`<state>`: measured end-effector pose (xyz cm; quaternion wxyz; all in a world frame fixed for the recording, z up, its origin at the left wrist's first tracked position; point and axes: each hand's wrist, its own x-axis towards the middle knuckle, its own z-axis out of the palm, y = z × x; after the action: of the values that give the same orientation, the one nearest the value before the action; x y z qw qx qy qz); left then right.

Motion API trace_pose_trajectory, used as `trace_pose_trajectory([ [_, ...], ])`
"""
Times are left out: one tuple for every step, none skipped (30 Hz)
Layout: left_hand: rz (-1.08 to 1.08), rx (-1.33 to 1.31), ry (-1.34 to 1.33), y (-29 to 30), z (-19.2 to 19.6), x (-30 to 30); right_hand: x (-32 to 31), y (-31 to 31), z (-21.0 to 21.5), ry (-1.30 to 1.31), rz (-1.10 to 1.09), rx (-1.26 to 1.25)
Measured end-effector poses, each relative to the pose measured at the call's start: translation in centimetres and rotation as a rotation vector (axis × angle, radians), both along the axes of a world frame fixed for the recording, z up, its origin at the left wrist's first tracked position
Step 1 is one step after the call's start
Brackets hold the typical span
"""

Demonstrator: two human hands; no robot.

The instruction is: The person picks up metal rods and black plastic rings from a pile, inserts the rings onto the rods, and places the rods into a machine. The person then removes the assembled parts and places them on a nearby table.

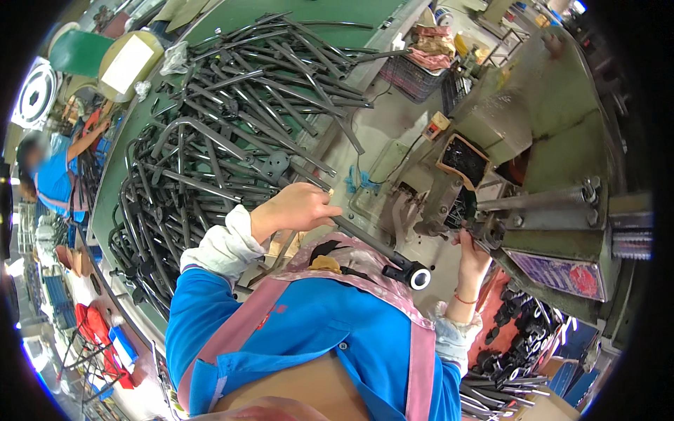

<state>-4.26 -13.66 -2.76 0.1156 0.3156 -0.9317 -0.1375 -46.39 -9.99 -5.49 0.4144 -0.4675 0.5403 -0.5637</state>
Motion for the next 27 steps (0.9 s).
trace_pose_trajectory([
  [0.002,-0.002,0.005,0.0,-0.1,0.1,-0.1,0.0,0.0,-0.001,0.002,-0.002],
  [0.005,-0.005,0.010,0.1,-0.1,0.2,-0.2,0.0,-0.1,-0.019,0.009,-0.015],
  [0.009,-0.002,0.006,0.1,-0.2,0.2,-0.5,0.1,-0.4,0.014,0.012,-0.013],
  [0.012,0.001,0.003,0.1,-0.4,0.3,-0.9,0.0,-0.7,0.048,0.015,-0.012],
  [0.014,0.004,0.000,0.2,-0.4,0.4,-1.2,0.0,-1.1,0.082,0.016,-0.011],
  [0.018,0.006,0.000,0.2,-0.5,0.5,-0.9,0.1,-0.5,0.073,0.024,-0.009],
  [0.022,0.007,0.001,0.3,-0.5,0.5,-0.8,0.1,-0.4,0.081,0.026,-0.007],
  [0.025,0.009,0.002,0.3,-0.5,0.6,-0.8,0.2,-0.3,0.089,0.027,-0.006],
  [0.028,0.016,-0.004,0.3,-0.4,0.6,-0.7,0.3,-0.2,0.097,0.025,-0.005],
  [0.030,0.022,-0.010,0.3,-0.3,0.6,-0.4,0.3,0.2,0.096,0.014,0.008],
  [0.032,0.029,-0.016,0.3,-0.2,0.6,-0.3,0.3,0.2,0.113,0.020,0.010],
  [0.030,0.029,-0.016,0.2,-0.2,0.6,-0.3,0.4,0.3,0.131,0.023,0.012],
  [0.028,0.029,-0.016,0.1,-0.1,0.5,-0.1,0.4,0.5,0.149,0.027,0.014],
  [0.026,0.029,-0.016,0.1,-0.1,0.5,0.1,0.5,0.6,0.178,0.014,0.025],
  [0.026,0.035,-0.016,0.0,-0.2,0.5,0.4,0.6,0.9,0.209,-0.001,0.035],
  [0.025,0.041,-0.015,-0.1,-0.3,0.5,0.5,0.7,1.1,0.240,-0.016,0.046],
  [0.024,0.046,-0.015,-0.2,-0.4,0.4,0.6,0.7,1.0,0.266,-0.017,0.051],
  [0.024,0.045,-0.011,-0.2,-0.3,0.3,0.7,0.7,0.9,0.293,-0.020,0.056],
  [0.024,0.044,-0.007,-0.3,-0.2,0.3,0.8,0.7,1.0,0.319,-0.025,0.062],
  [0.023,0.043,-0.004,-0.3,-0.1,0.2,0.9,0.7,1.1,0.323,-0.034,0.050],
  [0.018,0.039,-0.006,-0.4,-0.1,0.2,1.1,0.8,1.2,0.367,-0.039,0.033],
  [0.014,0.035,-0.007,-0.5,-0.2,0.2,1.3,0.8,1.4,0.412,-0.045,0.016],
  [0.010,0.030,-0.009,-0.6,-0.2,0.2,1.5,0.8,1.6,0.456,-0.051,0.000],
  [0.011,0.035,-0.015,-0.5,-0.2,0.2,1.6,0.8,1.9,0.566,-0.038,-0.051],
  [0.012,0.039,-0.020,-0.5,-0.1,0.2,1.8,0.8,2.5,0.676,-0.025,-0.102],
  [0.014,0.043,-0.026,-0.6,0.0,0.2,1.8,0.8,2.7,0.786,-0.011,-0.154],
  [0.016,0.052,-0.020,-0.6,0.1,0.2,1.8,0.8,2.7,0.786,-0.003,-0.119],
])
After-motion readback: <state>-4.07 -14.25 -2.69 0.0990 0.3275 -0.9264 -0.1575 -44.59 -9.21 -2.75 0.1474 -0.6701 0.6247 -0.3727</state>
